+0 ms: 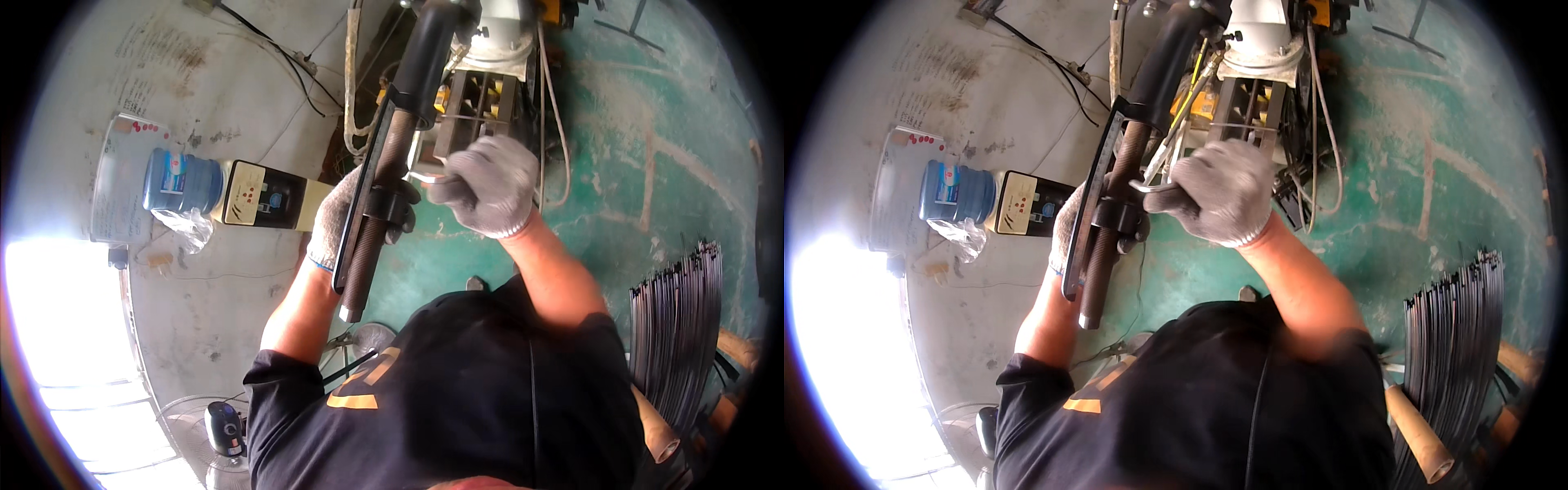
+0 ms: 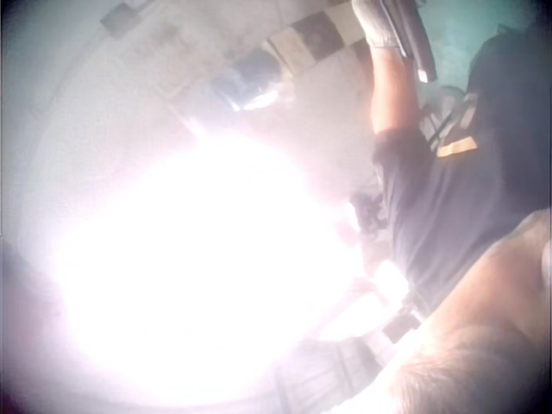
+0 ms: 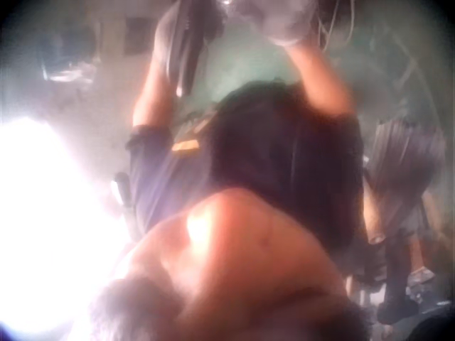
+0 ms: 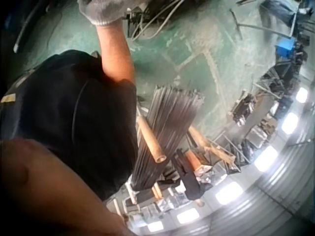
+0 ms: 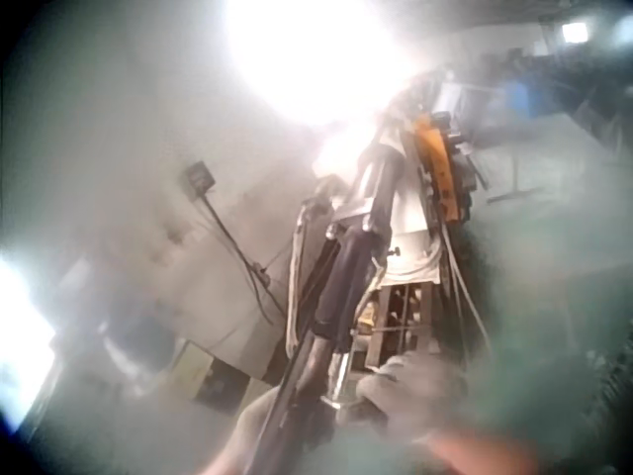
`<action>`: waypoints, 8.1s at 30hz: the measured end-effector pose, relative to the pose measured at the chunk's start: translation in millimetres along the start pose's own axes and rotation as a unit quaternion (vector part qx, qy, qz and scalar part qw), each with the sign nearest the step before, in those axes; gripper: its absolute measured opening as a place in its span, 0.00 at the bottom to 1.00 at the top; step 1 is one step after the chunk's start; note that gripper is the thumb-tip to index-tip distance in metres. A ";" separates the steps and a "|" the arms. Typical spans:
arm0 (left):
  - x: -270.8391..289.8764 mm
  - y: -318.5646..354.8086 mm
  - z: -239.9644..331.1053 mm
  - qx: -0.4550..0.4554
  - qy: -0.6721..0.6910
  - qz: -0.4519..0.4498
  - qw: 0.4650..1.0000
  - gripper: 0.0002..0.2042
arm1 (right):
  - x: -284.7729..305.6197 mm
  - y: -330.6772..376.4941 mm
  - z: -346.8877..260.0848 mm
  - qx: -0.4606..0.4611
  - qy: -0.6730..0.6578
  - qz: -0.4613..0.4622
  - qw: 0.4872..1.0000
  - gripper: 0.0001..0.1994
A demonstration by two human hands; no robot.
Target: The person measures a wooden board with a tape measure and then operates a metal bending machine. They load a bundle of long metal rods into the machine, activate the bending mechanism, and then remove the bent rods to inspect them.
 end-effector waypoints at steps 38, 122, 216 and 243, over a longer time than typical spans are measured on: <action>-18.0 13.2 21.3 -0.056 -0.193 0.055 0.978 0.16 | -8.6 49.8 -25.1 -0.316 -0.077 -0.144 0.935 0.07; 7.1 15.0 14.3 -0.027 -0.149 0.096 0.984 0.18 | -42.1 -7.3 1.4 0.003 -0.215 -0.184 0.959 0.18; 28.5 42.0 21.8 -0.084 -0.263 0.133 0.952 0.18 | -97.6 93.3 24.3 -0.578 -0.441 -0.272 0.631 0.22; 19.0 39.9 -35.7 0.094 0.250 0.046 0.963 0.16 | -74.3 32.8 0.3 -0.530 -0.134 -0.275 0.791 0.18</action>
Point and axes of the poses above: each hand's wrist, its own y-axis away from the middle knuckle, its own x-axis out of the back of the hand, z = x × y, the point moved 10 cm from there along -y, towards the middle knuckle, and after that the axes turned 15 degrees about -x, right-handed, at the moved point
